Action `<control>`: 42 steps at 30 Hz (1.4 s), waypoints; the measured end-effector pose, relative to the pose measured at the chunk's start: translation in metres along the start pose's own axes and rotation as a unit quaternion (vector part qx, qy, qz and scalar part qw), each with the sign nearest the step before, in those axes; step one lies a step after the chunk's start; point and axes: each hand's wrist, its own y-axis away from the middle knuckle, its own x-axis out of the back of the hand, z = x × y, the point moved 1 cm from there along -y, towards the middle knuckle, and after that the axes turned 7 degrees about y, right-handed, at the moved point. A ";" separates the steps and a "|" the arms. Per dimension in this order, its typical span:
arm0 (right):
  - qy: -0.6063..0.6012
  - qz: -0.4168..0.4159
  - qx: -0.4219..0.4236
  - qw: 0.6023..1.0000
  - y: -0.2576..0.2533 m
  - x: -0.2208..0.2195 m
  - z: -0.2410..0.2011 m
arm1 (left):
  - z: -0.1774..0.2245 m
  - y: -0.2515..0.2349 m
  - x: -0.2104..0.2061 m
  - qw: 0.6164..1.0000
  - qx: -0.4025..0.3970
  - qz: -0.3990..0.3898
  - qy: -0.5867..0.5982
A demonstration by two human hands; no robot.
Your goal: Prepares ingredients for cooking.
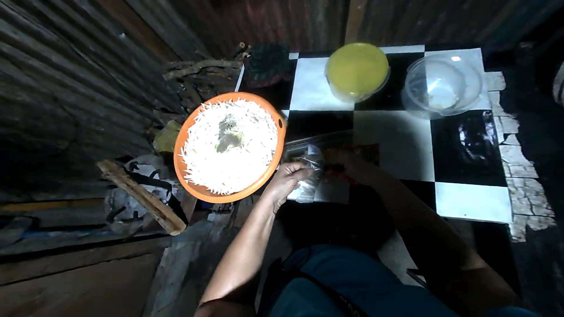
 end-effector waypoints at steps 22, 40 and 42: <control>0.035 -0.039 0.008 0.999 -0.004 0.002 -0.004 | 0.001 -0.001 -0.009 0.999 0.022 0.013 -0.024; 0.162 0.142 -0.176 0.961 -0.005 0.016 -0.005 | 0.000 0.009 0.002 0.961 -0.095 0.201 0.165; 0.095 0.195 -0.114 0.969 -0.008 0.012 -0.021 | 0.001 0.002 -0.003 0.940 -0.116 0.225 0.228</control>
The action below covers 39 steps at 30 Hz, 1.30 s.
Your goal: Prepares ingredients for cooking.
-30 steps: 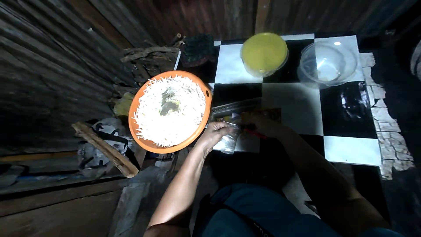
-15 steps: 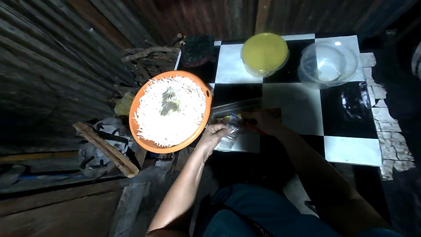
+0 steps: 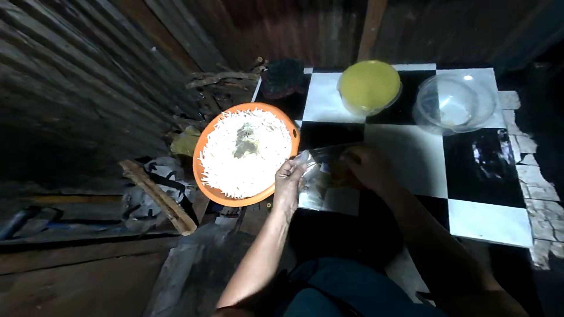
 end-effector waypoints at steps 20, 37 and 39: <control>-0.186 0.048 0.214 0.958 -0.085 -0.042 -0.158 | 0.046 -0.004 0.049 0.979 -0.119 0.150 0.072; 0.017 0.007 0.330 0.944 -0.102 -0.052 -0.195 | 0.112 -0.028 0.099 0.931 -0.172 0.041 -0.318; 0.004 0.002 0.328 0.945 -0.103 -0.050 -0.198 | 0.114 -0.036 0.094 0.931 -0.187 0.032 -0.311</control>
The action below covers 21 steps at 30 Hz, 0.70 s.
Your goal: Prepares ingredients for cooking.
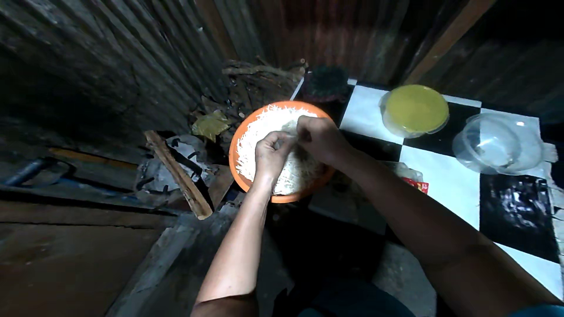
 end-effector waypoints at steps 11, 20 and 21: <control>-0.077 0.026 -0.076 0.994 -0.014 0.006 0.007 | -0.017 -0.025 -0.002 0.996 -0.042 0.004 0.075; -0.081 0.030 -0.060 0.994 0.019 0.023 0.016 | -0.020 -0.035 0.009 0.991 -0.003 0.076 0.111; -0.076 0.042 -0.058 0.995 0.027 0.026 0.021 | -0.022 -0.035 0.008 0.992 0.009 0.070 0.106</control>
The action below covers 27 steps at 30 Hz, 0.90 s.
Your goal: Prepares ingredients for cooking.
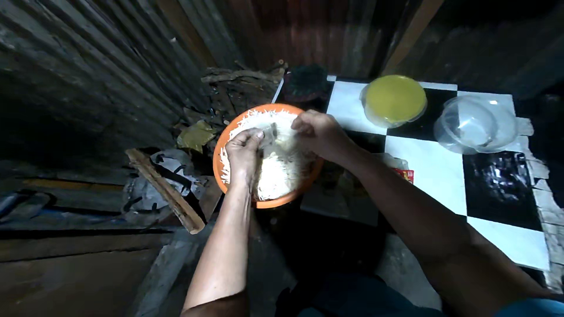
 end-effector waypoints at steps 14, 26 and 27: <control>0.080 -0.018 -0.166 0.983 0.125 0.049 0.069 | -0.003 -0.005 0.009 0.991 -0.055 -0.055 -0.105; 0.160 -0.039 -0.266 0.950 0.213 0.044 0.107 | -0.005 -0.003 0.029 0.996 -0.078 0.008 -0.051; 0.156 -0.035 -0.267 0.950 0.215 0.042 0.109 | -0.010 0.001 0.025 0.996 -0.063 0.005 -0.059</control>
